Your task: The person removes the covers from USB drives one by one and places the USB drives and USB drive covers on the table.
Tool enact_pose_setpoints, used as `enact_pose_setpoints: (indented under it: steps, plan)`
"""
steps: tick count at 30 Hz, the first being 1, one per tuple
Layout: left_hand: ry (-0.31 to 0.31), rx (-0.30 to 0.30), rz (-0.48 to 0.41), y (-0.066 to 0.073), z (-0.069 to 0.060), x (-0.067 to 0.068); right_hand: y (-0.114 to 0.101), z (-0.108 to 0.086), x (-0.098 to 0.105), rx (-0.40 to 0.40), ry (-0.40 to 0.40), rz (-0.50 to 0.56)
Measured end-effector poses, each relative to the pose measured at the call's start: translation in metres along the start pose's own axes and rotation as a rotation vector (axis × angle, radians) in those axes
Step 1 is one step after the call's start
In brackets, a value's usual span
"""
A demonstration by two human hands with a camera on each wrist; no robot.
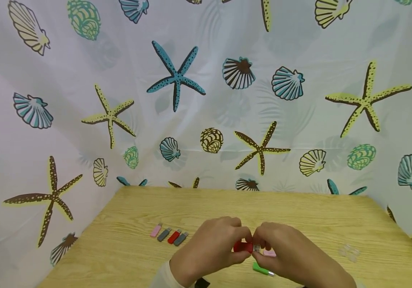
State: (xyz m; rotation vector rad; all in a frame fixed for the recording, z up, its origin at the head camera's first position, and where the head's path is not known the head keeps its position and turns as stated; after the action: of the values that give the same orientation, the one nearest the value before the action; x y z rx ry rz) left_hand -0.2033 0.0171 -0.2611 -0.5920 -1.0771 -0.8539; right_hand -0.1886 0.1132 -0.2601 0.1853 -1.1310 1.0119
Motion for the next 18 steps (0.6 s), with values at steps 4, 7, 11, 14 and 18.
enact_pose_setpoints:
  steps: [4,7,11,14,18]
  plan:
    - [0.01,-0.016,0.029,0.0032,-0.0009,0.0022,-0.0053,-0.0023,0.0021,0.071,0.047,-0.005]
    - [0.0,-0.024,0.02,0.0044,-0.0007,0.0028,-0.0029,-0.0033,0.0003,0.073,0.005,0.037]
    - [-0.01,-0.039,-0.003,0.0052,-0.0001,0.0032,0.001,-0.0037,-0.0006,0.052,-0.047,0.073]
    - [-0.017,-0.05,-0.008,0.0054,-0.0011,0.0029,-0.0009,-0.004,0.001,0.066,-0.019,0.041]
    - [-0.024,-0.049,-0.001,0.0061,-0.0026,0.0024,-0.0029,-0.0051,0.0019,0.079,0.024,0.004]
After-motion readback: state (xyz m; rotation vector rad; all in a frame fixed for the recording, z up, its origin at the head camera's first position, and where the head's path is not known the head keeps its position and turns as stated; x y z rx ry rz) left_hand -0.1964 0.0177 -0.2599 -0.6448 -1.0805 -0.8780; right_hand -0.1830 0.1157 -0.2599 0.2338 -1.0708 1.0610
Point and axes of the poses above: each hand's wrist, its own z-axis towards the middle knuckle, its own x-axis out of the back of the hand, y = z × x, the point moved 8 cm from there along z, towards the middle knuckle, and after that the axes turned 3 degrees about z, right-handed, at the moved point
